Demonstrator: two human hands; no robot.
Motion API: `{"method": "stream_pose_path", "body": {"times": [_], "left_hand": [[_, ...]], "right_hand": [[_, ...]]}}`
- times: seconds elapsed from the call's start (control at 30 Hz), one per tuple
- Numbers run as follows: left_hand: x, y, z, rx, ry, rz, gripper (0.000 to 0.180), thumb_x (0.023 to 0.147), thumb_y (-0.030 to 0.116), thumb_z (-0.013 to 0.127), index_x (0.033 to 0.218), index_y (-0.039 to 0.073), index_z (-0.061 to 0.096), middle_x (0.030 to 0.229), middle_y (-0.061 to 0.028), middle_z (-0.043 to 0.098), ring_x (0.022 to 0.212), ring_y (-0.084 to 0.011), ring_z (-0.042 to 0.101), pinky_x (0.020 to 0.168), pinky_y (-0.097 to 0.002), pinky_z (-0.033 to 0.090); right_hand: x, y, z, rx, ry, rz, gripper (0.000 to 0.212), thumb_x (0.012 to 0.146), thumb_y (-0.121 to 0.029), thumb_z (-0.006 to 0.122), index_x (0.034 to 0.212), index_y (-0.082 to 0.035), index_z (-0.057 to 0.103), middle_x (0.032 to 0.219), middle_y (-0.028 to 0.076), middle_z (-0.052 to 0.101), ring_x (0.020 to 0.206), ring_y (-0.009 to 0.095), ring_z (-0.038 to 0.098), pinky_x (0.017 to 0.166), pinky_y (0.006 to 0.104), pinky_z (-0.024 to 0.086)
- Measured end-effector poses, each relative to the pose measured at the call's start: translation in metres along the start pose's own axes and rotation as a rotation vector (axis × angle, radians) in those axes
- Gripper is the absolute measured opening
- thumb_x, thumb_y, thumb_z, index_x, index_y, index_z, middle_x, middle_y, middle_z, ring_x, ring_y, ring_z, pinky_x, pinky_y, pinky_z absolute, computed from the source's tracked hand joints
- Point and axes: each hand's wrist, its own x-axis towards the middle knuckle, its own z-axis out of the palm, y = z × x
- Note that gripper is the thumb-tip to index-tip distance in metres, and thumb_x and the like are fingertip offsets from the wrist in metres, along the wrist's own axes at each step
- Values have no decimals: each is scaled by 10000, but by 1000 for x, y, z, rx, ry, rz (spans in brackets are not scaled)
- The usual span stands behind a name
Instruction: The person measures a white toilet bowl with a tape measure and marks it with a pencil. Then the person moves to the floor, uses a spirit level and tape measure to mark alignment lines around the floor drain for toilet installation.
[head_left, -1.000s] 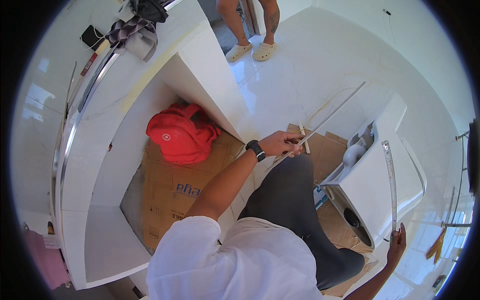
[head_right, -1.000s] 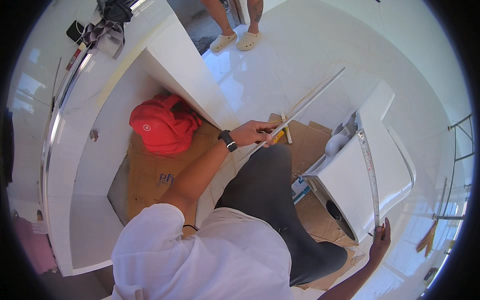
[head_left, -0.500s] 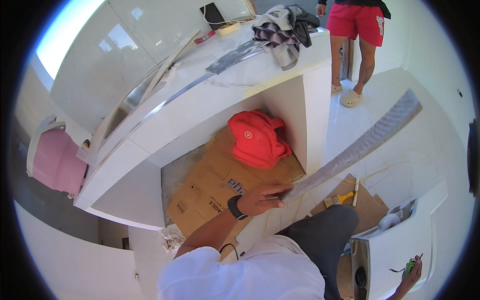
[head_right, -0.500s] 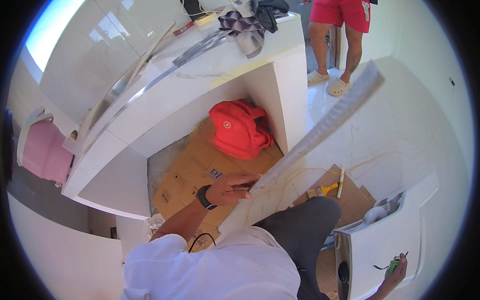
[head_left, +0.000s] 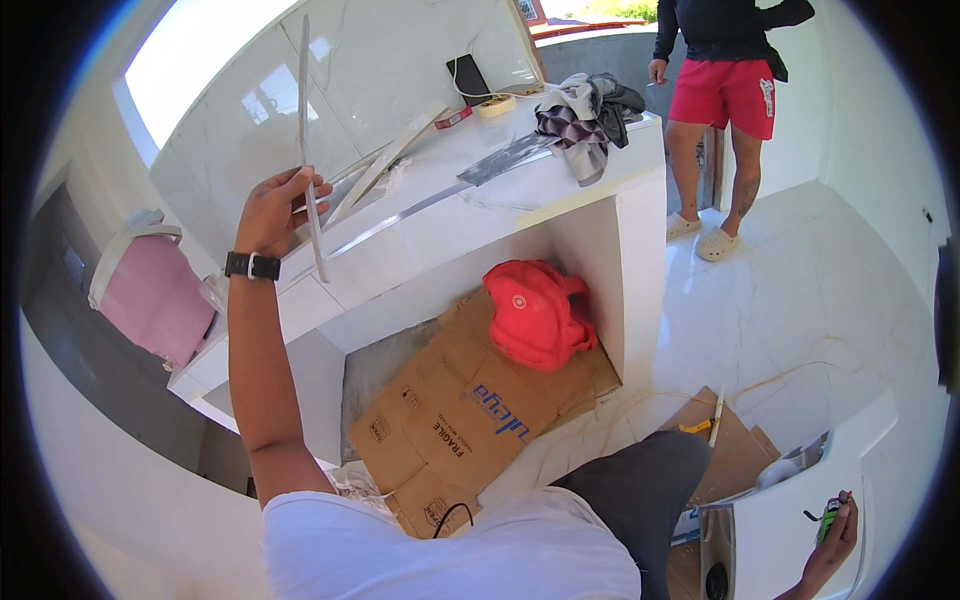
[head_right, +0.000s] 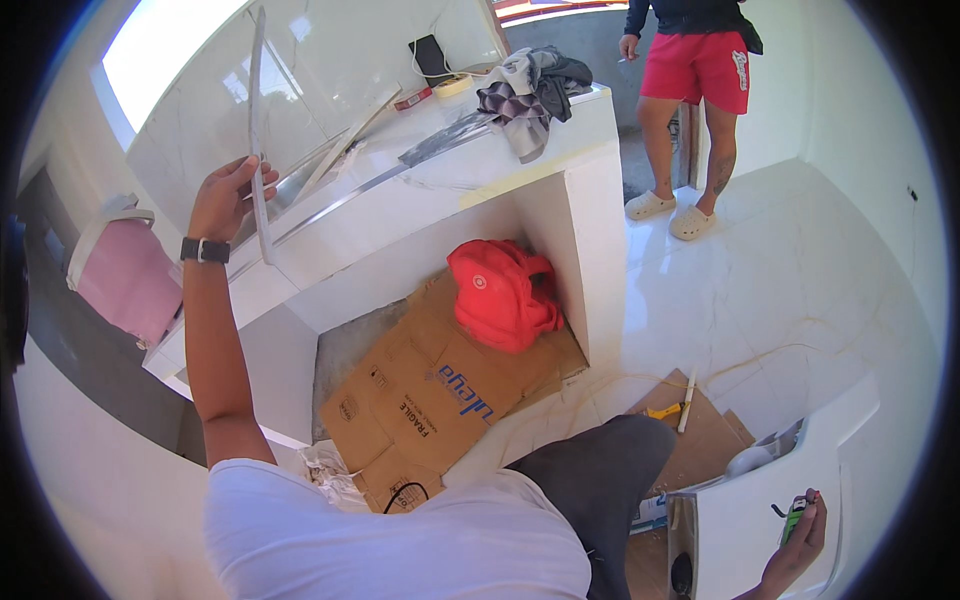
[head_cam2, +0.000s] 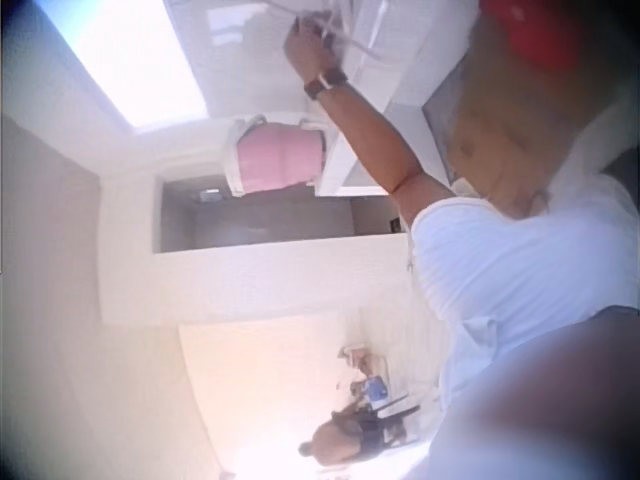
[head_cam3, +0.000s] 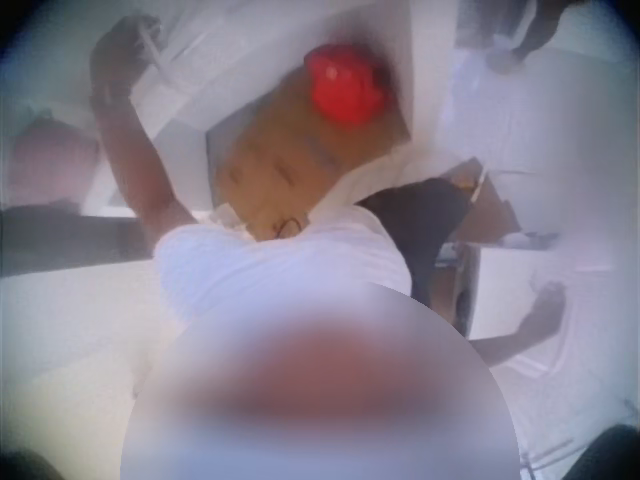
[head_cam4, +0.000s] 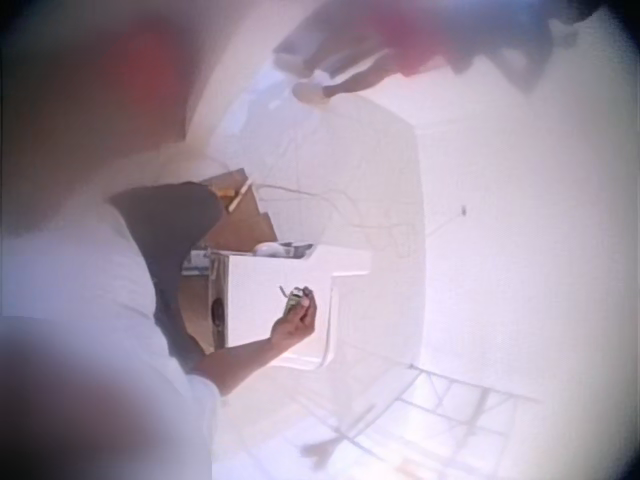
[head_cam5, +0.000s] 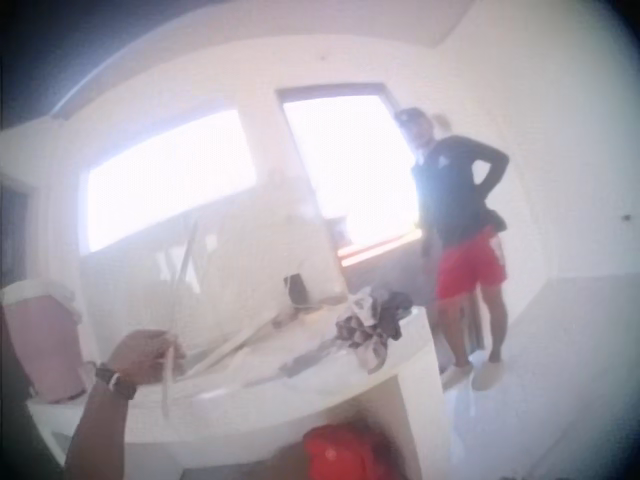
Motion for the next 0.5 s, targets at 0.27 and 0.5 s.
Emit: {"method": "stream_pose_path", "body": {"times": [0.27,0.5], "left_hand": [[151,-57,2,171,61,-481,277,973,168,641,1120,-53,559,940,-206,689,781,-284,717,640,-388,640],[188,-64,20,668,-27,-596,297,973,140,635,1102,-116,554,865,-234,676,727,-340,729,610,-491,635]], "right_hand": [[-22,-2,-12,-2,-30,12,401,1068,-274,490,1263,55,610,1158,110,664,1086,178,595,973,314,449],[-48,0,-19,-31,0,70,388,1066,-263,494,1246,58,614,1158,114,664,1102,178,594,991,315,442]]}}
